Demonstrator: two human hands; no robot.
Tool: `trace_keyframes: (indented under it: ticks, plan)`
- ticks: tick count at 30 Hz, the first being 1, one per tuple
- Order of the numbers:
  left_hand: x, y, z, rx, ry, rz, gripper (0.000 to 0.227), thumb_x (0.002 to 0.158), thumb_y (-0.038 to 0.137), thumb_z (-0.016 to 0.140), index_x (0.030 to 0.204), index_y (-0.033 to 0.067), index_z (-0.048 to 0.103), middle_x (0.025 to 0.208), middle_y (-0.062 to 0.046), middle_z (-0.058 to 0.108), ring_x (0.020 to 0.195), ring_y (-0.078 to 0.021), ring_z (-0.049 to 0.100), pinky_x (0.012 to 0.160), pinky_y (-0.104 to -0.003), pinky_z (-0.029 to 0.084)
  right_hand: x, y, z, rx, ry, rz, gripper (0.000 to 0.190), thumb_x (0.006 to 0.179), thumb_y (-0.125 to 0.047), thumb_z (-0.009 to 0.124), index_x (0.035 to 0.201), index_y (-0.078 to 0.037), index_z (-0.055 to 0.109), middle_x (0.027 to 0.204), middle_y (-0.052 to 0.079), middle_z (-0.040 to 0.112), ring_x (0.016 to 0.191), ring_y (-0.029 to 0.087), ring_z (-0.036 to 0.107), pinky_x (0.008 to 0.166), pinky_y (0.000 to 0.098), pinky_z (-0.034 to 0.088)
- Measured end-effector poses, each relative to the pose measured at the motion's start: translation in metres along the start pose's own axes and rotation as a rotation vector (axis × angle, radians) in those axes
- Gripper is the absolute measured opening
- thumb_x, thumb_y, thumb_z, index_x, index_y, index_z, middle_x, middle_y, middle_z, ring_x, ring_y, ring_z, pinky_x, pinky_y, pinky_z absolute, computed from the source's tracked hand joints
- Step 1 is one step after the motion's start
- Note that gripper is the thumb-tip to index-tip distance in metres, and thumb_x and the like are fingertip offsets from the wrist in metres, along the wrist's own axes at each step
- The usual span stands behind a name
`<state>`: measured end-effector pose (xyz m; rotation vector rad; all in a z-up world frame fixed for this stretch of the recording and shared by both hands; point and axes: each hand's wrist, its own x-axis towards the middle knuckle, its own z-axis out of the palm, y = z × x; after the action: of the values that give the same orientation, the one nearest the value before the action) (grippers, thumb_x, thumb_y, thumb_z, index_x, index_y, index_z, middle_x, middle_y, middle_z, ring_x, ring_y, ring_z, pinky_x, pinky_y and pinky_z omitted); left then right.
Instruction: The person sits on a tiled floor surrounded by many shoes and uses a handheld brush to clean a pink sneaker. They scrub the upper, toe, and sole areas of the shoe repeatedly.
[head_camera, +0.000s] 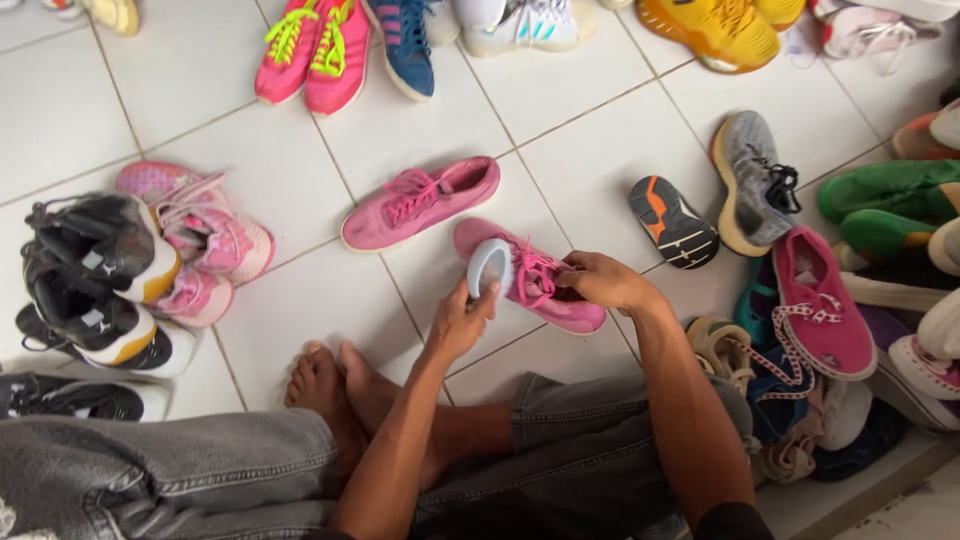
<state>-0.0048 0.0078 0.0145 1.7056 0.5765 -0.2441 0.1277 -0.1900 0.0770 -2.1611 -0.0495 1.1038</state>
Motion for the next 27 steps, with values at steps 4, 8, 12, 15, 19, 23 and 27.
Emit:
trace_keyframes:
  ticks: [4,8,12,15,19,23,27]
  plan:
    - [-0.010,0.023,-0.004,-0.047,-0.088,0.047,0.043,0.098,0.055,0.059,0.097,0.0120,0.064,0.074,-0.005,0.073,0.055,-0.0172,0.067,0.060,-0.033,0.058,-0.008,-0.005,-0.013,0.226,-0.024,-0.015,0.058,0.082,-0.041,0.072,0.129,-0.006,0.069,0.102,0.022,0.068,0.090,0.032,0.070,0.068,0.0404,0.060]
    - [-0.011,0.020,-0.009,-0.053,0.002,0.018,0.042,0.099,0.051,0.057,0.100,0.0094,0.062,0.068,-0.005,0.066,0.058,-0.0181,0.061,0.063,-0.034,0.054,0.019,0.019,-0.009,0.383,-0.067,-0.051,0.048,0.082,-0.036,0.070,0.118,-0.006,0.071,0.093,0.017,0.066,0.076,0.027,0.070,0.056,0.0338,0.060]
    - [-0.027,0.041,0.008,-0.164,-0.161,0.204,0.033,0.096,0.040,0.065,0.100,0.0066,0.064,0.064,-0.009,0.064,0.055,-0.0182,0.062,0.059,-0.031,0.055,0.067,0.044,-0.007,0.666,-0.039,0.033,0.030,0.079,-0.036,0.071,0.093,-0.010,0.074,0.064,0.011,0.066,0.045,0.022,0.065,0.041,0.0333,0.058]
    - [-0.024,0.042,0.006,0.117,0.013,0.270,0.047,0.096,0.052,0.060,0.109,0.0070,0.066,0.065,-0.022,0.067,0.070,-0.0374,0.071,0.067,-0.048,0.054,0.057,0.032,-0.007,0.698,-0.065,0.013,0.027,0.079,-0.033,0.071,0.092,-0.010,0.071,0.063,0.009,0.067,0.044,0.019,0.065,0.040,0.0321,0.057]
    - [-0.022,0.050,-0.009,-0.006,0.154,0.012,0.046,0.096,0.049,0.059,0.120,0.0102,0.063,0.075,-0.012,0.070,0.074,-0.0225,0.070,0.077,-0.040,0.058,0.047,0.022,0.000,0.638,-0.135,-0.017,0.041,0.078,-0.044,0.071,0.105,-0.014,0.071,0.074,0.006,0.072,0.054,0.022,0.071,0.044,0.0361,0.060]
    - [-0.047,0.082,-0.005,0.035,-0.028,0.196,0.051,0.093,0.051,0.062,0.121,0.0081,0.064,0.083,-0.020,0.071,0.083,-0.0303,0.072,0.081,-0.043,0.059,0.031,0.017,0.002,0.640,-0.157,-0.052,0.057,0.085,-0.039,0.064,0.134,-0.012,0.061,0.081,0.011,0.071,0.056,0.023,0.071,0.045,0.0381,0.060]
    - [-0.029,0.067,-0.005,0.057,0.095,0.167,0.061,0.095,0.047,0.058,0.137,0.0028,0.057,0.110,-0.030,0.070,0.102,-0.0420,0.070,0.092,-0.051,0.057,0.042,0.051,-0.002,0.681,-0.118,-0.049,0.055,0.087,-0.042,0.065,0.133,-0.011,0.063,0.075,0.015,0.072,0.048,0.026,0.069,0.039,0.0371,0.058]
